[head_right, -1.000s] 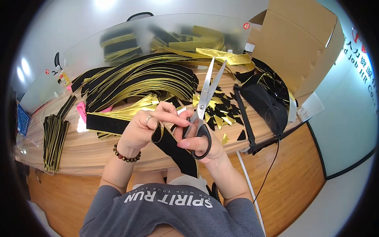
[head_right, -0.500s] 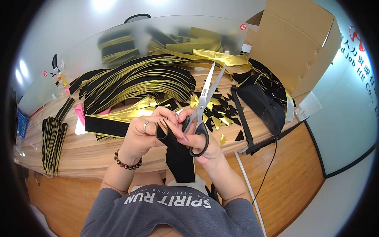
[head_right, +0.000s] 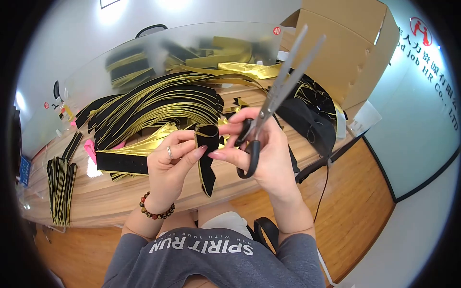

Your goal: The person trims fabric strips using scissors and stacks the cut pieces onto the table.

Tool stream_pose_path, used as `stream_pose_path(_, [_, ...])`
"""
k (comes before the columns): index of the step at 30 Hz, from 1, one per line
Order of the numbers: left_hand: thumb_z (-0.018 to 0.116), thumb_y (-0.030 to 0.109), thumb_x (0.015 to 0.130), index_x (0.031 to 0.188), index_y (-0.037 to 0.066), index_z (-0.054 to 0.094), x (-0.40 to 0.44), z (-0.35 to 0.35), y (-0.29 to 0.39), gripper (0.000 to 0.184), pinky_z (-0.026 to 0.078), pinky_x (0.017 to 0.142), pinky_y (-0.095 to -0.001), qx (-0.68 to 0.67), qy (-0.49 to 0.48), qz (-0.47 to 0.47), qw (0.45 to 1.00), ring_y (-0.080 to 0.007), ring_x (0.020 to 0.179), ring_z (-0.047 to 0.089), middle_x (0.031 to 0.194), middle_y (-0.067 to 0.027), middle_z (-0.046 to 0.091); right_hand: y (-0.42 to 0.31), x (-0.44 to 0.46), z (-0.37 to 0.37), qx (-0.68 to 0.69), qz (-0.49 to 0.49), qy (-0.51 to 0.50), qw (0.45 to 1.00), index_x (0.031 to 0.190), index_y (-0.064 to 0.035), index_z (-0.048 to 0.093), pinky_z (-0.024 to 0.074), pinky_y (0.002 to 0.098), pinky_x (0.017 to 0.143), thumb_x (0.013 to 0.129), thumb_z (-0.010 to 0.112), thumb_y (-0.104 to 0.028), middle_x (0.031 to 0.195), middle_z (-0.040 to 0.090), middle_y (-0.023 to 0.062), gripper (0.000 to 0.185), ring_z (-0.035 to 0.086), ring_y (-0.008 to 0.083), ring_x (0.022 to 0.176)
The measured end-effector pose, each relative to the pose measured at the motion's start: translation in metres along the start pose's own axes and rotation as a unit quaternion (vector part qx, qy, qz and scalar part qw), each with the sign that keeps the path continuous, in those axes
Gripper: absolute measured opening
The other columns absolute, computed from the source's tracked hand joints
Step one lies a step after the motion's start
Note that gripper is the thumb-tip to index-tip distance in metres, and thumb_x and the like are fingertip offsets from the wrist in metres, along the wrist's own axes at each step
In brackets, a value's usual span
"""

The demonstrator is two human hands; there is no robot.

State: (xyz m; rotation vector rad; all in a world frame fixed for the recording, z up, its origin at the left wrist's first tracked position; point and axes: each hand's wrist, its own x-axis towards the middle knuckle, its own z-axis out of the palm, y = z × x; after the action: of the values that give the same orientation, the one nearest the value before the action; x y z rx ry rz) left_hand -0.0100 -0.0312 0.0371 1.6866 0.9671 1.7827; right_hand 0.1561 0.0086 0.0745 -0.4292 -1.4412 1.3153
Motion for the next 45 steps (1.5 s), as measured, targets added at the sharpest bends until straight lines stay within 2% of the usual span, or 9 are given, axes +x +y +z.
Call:
stream_pose_path(3, [0.062, 0.001, 0.079, 0.092, -0.002, 0.065, 0.0, 0.011, 0.007, 0.014, 0.044, 0.068, -0.0227, 0.013, -0.005, -0.002, 1.0, -0.0136, 0.078, 0.056, 0.093, -0.0088, 0.059, -0.006, 0.002, 0.005, -0.061, -0.003, 0.044, 0.997, 0.099, -0.0035, 0.048, 0.0445, 0.0181, 0.059, 0.064, 0.074, 0.002, 0.081, 0.055, 0.0022, 0.044, 0.054, 0.0066, 0.07])
stream_pose_path(9, [0.062, 0.002, 0.079, 0.096, -0.003, 0.062, -0.002, 0.015, -0.003, 0.017, 0.044, 0.073, -0.0241, 0.017, -0.004, 0.055, 0.998, -0.0136, 0.082, 0.056, 0.093, -0.0091, 0.059, 0.006, 0.005, -0.006, -0.012, 0.01, 0.042, 0.999, 0.1, -0.0043, 0.048, 0.0438, 0.0178, 0.058, 0.063, 0.076, 0.0, 0.083, 0.055, 0.0026, 0.046, 0.052, 0.0062, 0.069])
stream_pose_path(11, [0.062, 0.004, 0.08, 0.107, -0.004, 0.055, -0.001, 0.019, 0.004, 0.029, 0.043, 0.08, -0.0255, -0.197, 0.029, -0.074, 0.977, -0.0127, 0.088, 0.055, 0.098, -0.0089, 0.058, 0.009, 0.006, -0.009, -0.007, 0.006, 0.04, 0.999, 0.1, -0.0044, 0.048, 0.044, 0.0182, 0.059, 0.062, 0.076, 0.0, 0.083, 0.054, 0.0024, 0.047, 0.052, 0.0066, 0.069])
stream_pose_path(14, [0.062, 0.005, 0.081, 0.117, -0.005, 0.046, 0.007, 0.011, 0.0, 0.041, 0.041, 0.086, -0.0264, -0.199, -0.07, -0.11, 0.971, -0.0124, 0.094, 0.052, 0.103, -0.0084, 0.056, 0.012, 0.007, -0.011, 0.008, 0.0, 0.038, 0.999, 0.1, -0.0045, 0.048, 0.0442, 0.0188, 0.059, 0.062, 0.076, 0.0, 0.083, 0.054, 0.0021, 0.048, 0.052, 0.0071, 0.069])
stream_pose_path(25, [0.062, 0.003, 0.081, 0.095, -0.004, 0.062, 0.005, 0.012, -0.009, 0.015, 0.047, 0.071, -0.0194, -0.216, -0.042, -0.173, 0.96, -0.0078, 0.077, 0.059, 0.086, -0.0075, 0.065, 0.027, 0.004, -0.013, 0.072, 0.025, 0.058, 0.995, 0.1, -0.0043, 0.048, 0.0446, 0.0185, 0.061, 0.06, 0.076, 0.003, 0.082, 0.053, 0.0012, 0.049, 0.053, 0.0073, 0.071])
stream_pose_path(28, [0.062, 0.004, 0.082, 0.093, -0.005, 0.062, 0.011, 0.01, -0.01, 0.015, 0.048, 0.07, -0.02, -0.195, -0.053, -0.198, 0.959, -0.0079, 0.077, 0.06, 0.086, -0.0082, 0.065, 0.042, 0.003, -0.023, 0.024, 0.013, 0.049, 0.998, 0.101, -0.0065, 0.046, 0.0419, 0.0209, 0.068, 0.069, 0.072, -0.008, 0.078, 0.056, 0.0033, 0.041, 0.054, 0.0096, 0.076])
stream_pose_path(31, [0.061, 0.007, 0.083, 0.092, -0.004, 0.062, 0.021, 0.0, -0.021, 0.015, 0.047, 0.068, -0.0187, -0.153, -0.041, -0.22, 0.962, -0.0061, 0.073, 0.059, 0.084, -0.0066, 0.065, 0.068, -0.008, -0.04, -0.096, 0.02, -0.049, 0.994, 0.108, -0.0027, 0.045, 0.035, 0.0197, 0.064, 0.075, 0.06, -0.051, 0.076, 0.052, 0.0042, 0.061, 0.049, 0.0096, 0.072])
stream_pose_path(34, [0.061, 0.008, 0.083, 0.091, -0.004, 0.062, 0.022, -0.003, -0.027, 0.015, 0.047, 0.067, -0.0184, -0.128, -0.049, -0.218, 0.966, -0.0056, 0.072, 0.059, 0.082, -0.0063, 0.066, 0.093, -0.031, -0.04, -0.125, 0.112, -0.115, 0.979, 0.109, -0.0031, 0.045, 0.0339, 0.0209, 0.061, 0.071, 0.062, -0.06, 0.08, 0.049, 0.003, 0.07, 0.045, 0.0088, 0.07])
stream_pose_path(45, [0.059, 0.01, 0.085, 0.088, -0.003, 0.064, 0.023, 0.004, -0.028, 0.014, 0.046, 0.064, -0.0187, -0.053, -0.119, -0.214, 0.968, -0.0048, 0.069, 0.058, 0.076, -0.0039, 0.065, 0.088, -0.032, -0.041, -0.188, 0.082, -0.13, 0.97, 0.106, -0.003, 0.05, 0.0384, 0.0239, 0.059, 0.069, 0.072, -0.04, 0.074, 0.046, 0.0027, 0.057, 0.046, 0.0115, 0.068])
